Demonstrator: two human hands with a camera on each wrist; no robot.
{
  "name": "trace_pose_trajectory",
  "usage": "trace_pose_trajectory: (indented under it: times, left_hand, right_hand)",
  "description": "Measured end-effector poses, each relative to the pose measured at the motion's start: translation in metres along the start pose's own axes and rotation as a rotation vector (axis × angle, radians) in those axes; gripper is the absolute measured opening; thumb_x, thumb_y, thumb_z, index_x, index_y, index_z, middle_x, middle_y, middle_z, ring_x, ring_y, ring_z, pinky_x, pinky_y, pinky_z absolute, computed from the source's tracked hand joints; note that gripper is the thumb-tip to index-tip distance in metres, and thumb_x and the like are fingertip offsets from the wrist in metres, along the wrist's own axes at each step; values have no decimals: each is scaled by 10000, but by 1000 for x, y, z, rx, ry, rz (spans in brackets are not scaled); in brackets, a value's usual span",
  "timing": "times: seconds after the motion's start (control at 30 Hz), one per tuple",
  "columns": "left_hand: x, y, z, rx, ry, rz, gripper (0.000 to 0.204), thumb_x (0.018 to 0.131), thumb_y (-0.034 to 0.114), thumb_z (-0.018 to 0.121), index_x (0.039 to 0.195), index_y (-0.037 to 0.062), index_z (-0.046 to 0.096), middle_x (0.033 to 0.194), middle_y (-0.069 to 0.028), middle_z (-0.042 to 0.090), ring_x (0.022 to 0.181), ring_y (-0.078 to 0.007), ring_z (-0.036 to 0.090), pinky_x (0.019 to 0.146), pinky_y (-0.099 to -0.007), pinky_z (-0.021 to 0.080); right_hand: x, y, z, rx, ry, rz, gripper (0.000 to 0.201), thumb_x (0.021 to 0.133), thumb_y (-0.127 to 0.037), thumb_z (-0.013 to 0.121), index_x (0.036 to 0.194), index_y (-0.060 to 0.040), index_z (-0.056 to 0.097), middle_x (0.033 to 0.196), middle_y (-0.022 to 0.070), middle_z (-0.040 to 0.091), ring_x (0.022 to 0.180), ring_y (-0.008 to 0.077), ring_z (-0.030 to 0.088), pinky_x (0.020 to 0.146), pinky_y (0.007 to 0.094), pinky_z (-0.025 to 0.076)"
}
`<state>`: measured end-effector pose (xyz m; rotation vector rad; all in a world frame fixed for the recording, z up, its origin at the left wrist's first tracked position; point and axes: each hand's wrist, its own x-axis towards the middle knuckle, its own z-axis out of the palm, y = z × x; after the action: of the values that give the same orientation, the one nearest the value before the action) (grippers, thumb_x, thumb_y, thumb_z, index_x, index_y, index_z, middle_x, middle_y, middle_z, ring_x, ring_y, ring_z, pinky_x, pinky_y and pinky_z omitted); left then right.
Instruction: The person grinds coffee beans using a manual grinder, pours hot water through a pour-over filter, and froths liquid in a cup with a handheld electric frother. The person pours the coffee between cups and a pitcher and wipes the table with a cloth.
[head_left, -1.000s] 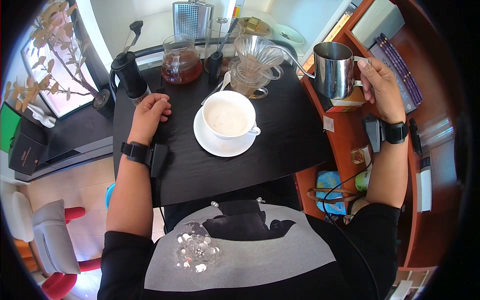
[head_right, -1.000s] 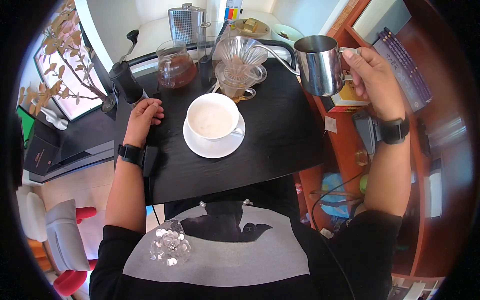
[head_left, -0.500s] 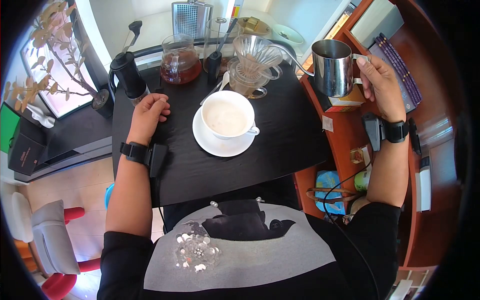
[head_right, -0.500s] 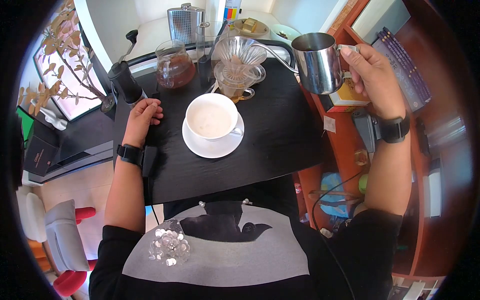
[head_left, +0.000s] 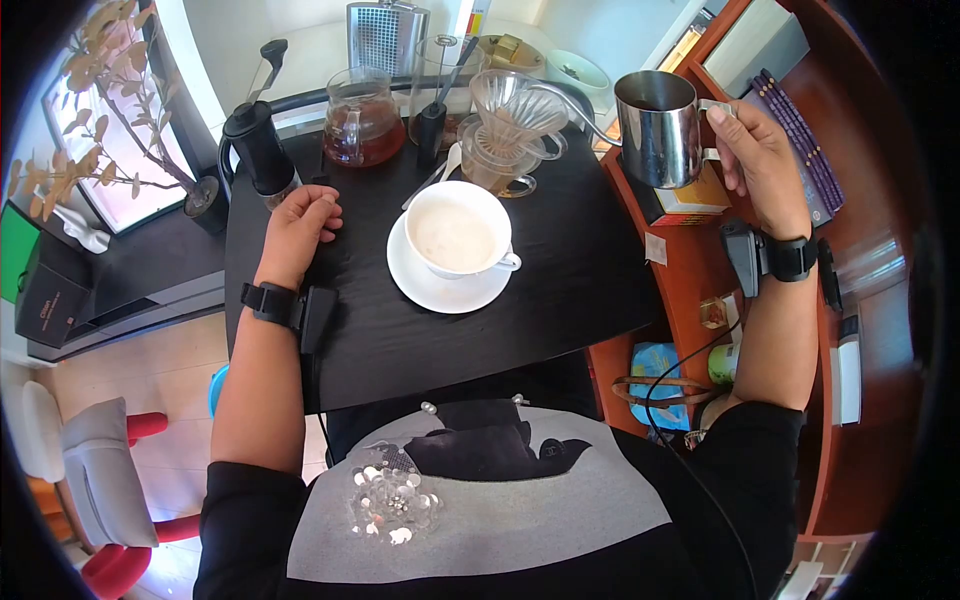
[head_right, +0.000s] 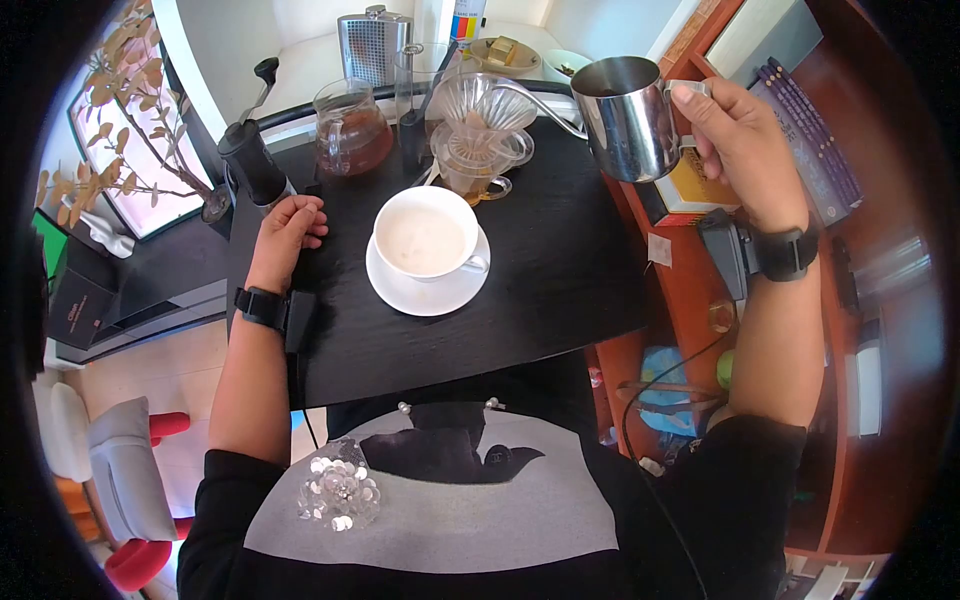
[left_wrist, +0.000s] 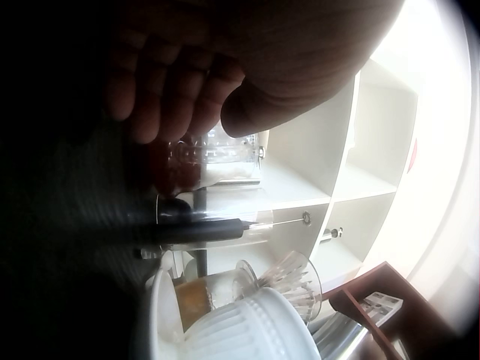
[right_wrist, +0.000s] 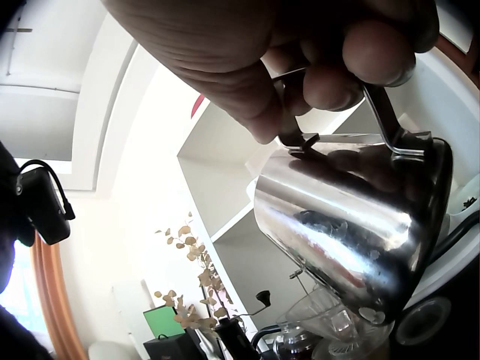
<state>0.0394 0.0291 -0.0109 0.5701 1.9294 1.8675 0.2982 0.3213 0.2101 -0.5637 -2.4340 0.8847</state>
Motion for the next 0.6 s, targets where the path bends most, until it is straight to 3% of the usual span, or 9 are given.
trace_pose_trajectory:
  times: [0.53, 0.6]
  left_hand:
    - [0, 0, 0, 23, 3, 1, 193, 865, 202, 509, 956, 47, 577, 797, -11, 569, 706, -90, 546, 616, -202, 438]
    - [0, 0, 0, 23, 2, -1, 193, 865, 200, 507, 959, 46, 575, 801, -13, 570, 708, -92, 546, 618, -203, 439]
  right_hand:
    - [-6, -2, 3, 28, -12, 13, 283, 839, -336, 565, 709, -90, 515, 536, -56, 409, 449, 22, 379, 423, 168, 277]
    - [-5, 4, 0, 12, -18, -10, 269, 875, -332, 510, 732, -105, 524, 525, -66, 412, 419, 11, 376, 384, 151, 271]
